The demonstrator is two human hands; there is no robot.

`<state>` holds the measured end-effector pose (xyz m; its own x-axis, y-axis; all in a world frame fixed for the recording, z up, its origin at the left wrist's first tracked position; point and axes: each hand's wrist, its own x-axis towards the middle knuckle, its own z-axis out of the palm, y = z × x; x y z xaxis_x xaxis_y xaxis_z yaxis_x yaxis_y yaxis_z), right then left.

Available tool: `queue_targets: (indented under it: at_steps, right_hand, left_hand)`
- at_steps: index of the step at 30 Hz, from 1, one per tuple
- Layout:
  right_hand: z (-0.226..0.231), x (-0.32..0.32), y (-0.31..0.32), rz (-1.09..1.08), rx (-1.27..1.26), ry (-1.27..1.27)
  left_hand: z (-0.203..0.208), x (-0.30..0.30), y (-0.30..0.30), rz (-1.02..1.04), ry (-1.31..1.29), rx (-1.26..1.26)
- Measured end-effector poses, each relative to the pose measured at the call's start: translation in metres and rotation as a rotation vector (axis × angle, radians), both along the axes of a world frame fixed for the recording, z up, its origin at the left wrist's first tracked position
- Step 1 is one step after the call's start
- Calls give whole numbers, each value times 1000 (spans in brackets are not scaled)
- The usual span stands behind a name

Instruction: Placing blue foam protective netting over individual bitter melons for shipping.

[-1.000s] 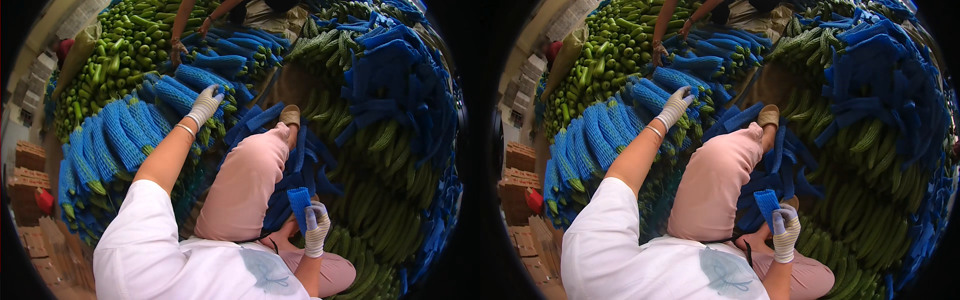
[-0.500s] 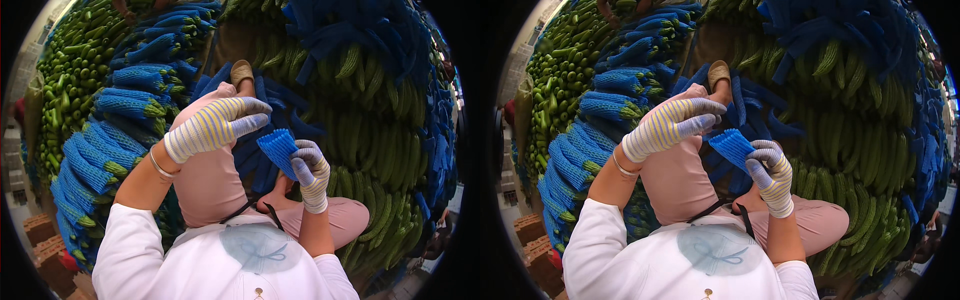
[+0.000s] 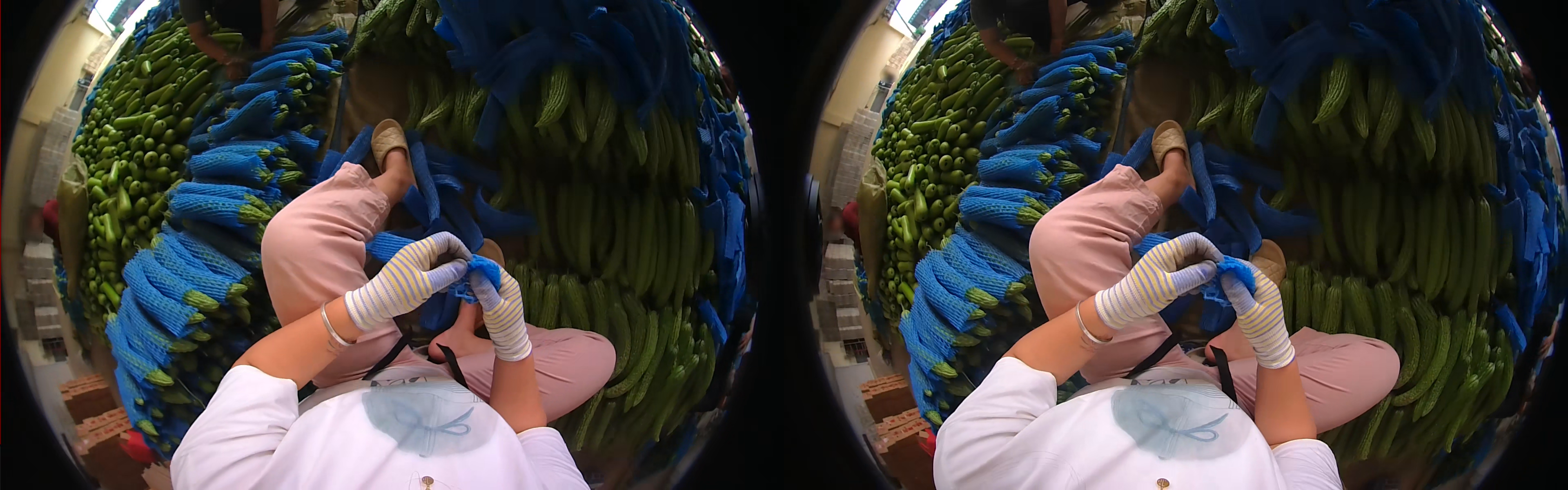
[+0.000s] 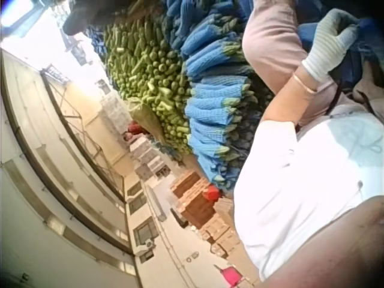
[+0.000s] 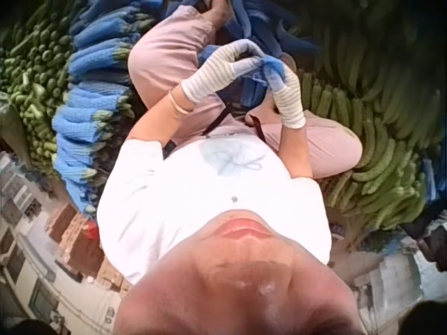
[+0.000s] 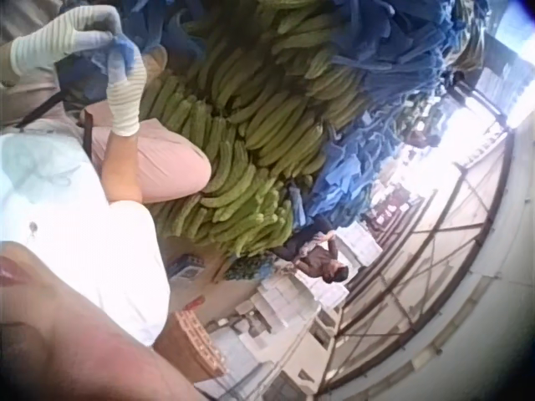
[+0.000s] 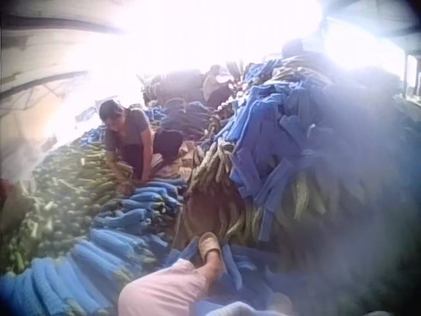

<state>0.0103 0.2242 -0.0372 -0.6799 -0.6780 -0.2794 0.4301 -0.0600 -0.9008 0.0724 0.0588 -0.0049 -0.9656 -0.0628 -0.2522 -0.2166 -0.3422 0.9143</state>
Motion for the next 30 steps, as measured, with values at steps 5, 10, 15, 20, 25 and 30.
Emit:
queue_targets:
  at_steps: [5, 10, 15, 20, 25, 30]
  right_hand:
    - [-11, -17, 0, -253, 23, 44]
    - [-21, -15, -5, -293, 231, 221]
    - [-34, -10, -11, -228, -72, -153]
    - [-28, -8, -8, -391, 209, 317]
    - [-26, 16, -13, -134, 489, 476]
    - [-35, 14, -19, -298, 135, 275]
  left_hand:
    - [14, -7, -22, 88, -127, -17]
    - [-10, -17, -18, 170, 93, -558]
    - [21, -16, 41, -217, 716, -878]
    - [-32, -6, 27, -25, 499, -1194]
    - [-68, -10, 11, 163, -186, 111]
    - [-87, -24, 4, 226, -18, 394]
